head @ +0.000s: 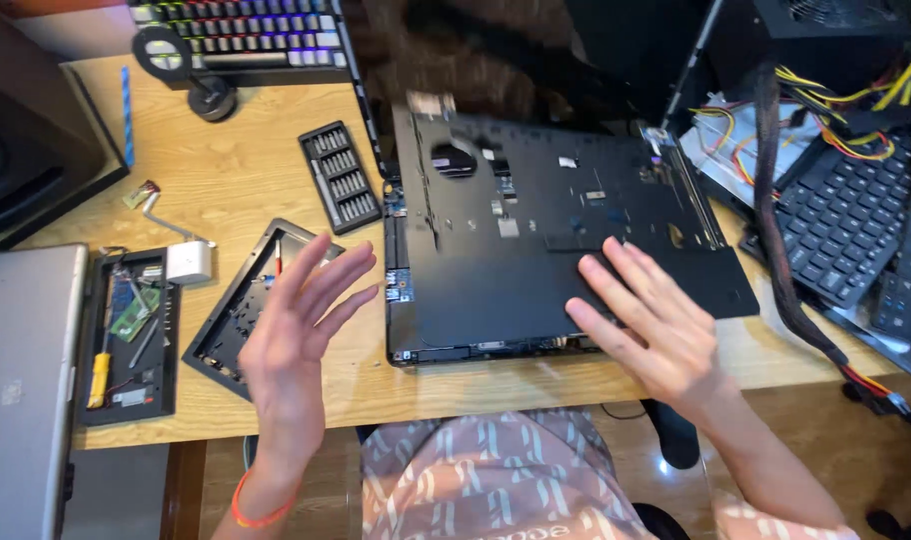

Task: Reassembling internal components and the outer shell of a laptop on a repair bench.

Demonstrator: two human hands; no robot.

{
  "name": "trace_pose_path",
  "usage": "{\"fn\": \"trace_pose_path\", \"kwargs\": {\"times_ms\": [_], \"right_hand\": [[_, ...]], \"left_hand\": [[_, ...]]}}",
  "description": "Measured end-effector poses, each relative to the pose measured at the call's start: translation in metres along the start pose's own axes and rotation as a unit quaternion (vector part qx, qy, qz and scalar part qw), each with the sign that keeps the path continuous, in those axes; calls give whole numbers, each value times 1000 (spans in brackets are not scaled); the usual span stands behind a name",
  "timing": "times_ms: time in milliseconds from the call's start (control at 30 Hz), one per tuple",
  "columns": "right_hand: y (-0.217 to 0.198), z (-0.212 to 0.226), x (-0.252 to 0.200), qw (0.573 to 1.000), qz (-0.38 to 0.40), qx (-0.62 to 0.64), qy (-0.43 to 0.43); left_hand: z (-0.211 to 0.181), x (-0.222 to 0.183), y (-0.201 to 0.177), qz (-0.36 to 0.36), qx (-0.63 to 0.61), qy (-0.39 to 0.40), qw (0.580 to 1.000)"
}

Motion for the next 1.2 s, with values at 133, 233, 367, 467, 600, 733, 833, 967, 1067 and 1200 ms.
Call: {"fn": "trace_pose_path", "kwargs": {"times_ms": [133,233,367,467,600,733,833,967,1067,1200], "right_hand": [[25,4,-11,999,49,-14,14],[37,9,-18,996,86,-28,6],[51,11,-30,994,105,-27,3],[63,8,-36,990,138,2,17],[74,10,-40,987,161,12,6],[78,10,-37,983,184,23,14],[79,7,-30,978,198,51,31],[76,2,-30,973,217,52,56],[70,2,-26,972,212,91,39],[47,-26,-35,977,161,97,99]], "left_hand": [[31,3,0,61,154,-9,986],[41,-4,15,129,319,37,938],[55,-11,24,177,308,-32,934],[60,-18,27,228,375,1,899],[72,-28,28,273,393,-32,877],[80,-32,22,281,390,-66,874],[77,-31,23,284,385,-37,878],[82,-34,24,286,396,-47,871],[80,-34,23,266,409,-6,873],[82,-36,23,258,411,-7,874]]}}
Point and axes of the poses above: each hand's wrist, its own x-axis towards the middle knuckle, its own y-axis out of the palm, z = x × y, the point moved 9 cm from there along x, towards the middle knuckle, and after that the axes turned 10 degrees about y, right-handed, at the moved point
